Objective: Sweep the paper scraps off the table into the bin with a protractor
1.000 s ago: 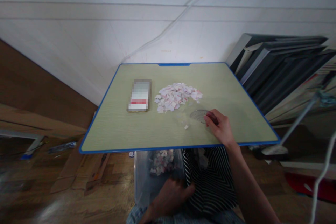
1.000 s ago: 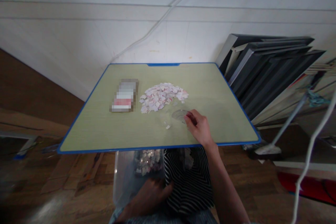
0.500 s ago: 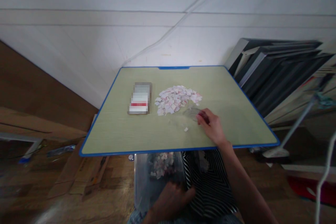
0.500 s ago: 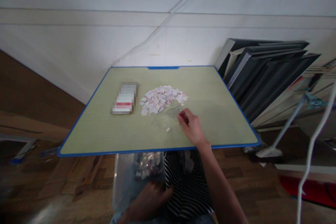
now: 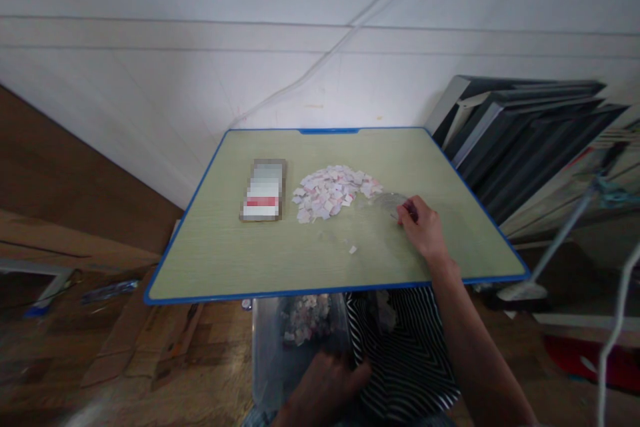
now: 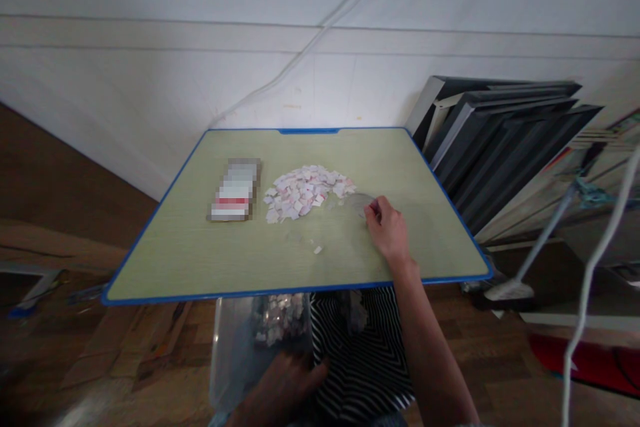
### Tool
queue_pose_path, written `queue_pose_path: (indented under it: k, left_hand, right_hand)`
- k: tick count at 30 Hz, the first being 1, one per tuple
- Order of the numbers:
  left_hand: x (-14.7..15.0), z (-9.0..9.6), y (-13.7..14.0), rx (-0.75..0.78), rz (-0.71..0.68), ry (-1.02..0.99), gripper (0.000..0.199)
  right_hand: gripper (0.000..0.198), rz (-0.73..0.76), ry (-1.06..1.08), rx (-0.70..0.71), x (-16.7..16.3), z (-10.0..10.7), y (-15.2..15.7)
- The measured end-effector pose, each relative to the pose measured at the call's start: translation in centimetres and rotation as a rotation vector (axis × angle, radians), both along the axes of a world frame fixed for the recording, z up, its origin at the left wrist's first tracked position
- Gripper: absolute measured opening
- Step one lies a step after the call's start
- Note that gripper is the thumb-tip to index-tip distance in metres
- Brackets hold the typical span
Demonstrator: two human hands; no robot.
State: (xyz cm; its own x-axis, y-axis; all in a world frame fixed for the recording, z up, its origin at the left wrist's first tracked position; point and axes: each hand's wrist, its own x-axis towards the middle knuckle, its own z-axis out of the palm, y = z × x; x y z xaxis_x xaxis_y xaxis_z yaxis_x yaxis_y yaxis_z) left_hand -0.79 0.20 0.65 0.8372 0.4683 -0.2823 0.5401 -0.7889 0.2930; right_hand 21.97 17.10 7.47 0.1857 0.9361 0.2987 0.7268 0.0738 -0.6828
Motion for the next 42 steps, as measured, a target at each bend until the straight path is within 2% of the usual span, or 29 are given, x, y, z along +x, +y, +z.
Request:
queue_pose_path:
  k: [2,7,12,17,24,28,33,39,42]
  left_hand:
    - [0.0,0.2,0.0,-0.015,-0.005,0.016,0.037]
    - [0.0,0.5,0.2,-0.020,-0.015,0.017,0.037]
    - [0.1,0.5,0.2,-0.029,-0.015,0.020,0.036]
    - [0.1,0.6,0.3,-0.032,-0.024,0.033,0.036]
    - [0.1,1.1,0.5,-0.049,-0.030,0.064,0.037]
    - [0.1,0.8,0.3,-0.045,-0.028,0.051,0.037]
    - [0.0,0.2,0.1,-0.035,-0.012,0.029,0.036]
    - [0.1,0.3,0.2,-0.030,-0.026,0.044,0.038]
    - [0.0,0.2,0.2,-0.030,-0.020,0.037,0.036]
  right_hand:
    - [0.017,0.042,0.001,-0.006,-0.1,0.0,-0.1]
    - [0.016,0.007,-0.009,0.027,-0.3,0.2,0.1]
    - [0.015,0.149,-0.006,-0.002,-0.9,0.3,0.0]
    - [0.015,0.130,-0.003,0.035,-1.3,0.2,0.1]
    - [0.015,0.254,-0.024,0.020,-1.7,0.6,-0.3]
    - [0.015,0.216,0.002,0.042,-1.7,0.7,-0.6]
    - [0.015,0.309,-0.006,-0.015,-2.0,0.8,-0.8]
    - [0.017,0.110,-0.025,0.036,-1.3,0.2,-0.4]
    - [0.013,0.115,-0.070,0.039,-1.5,-0.1,0.1]
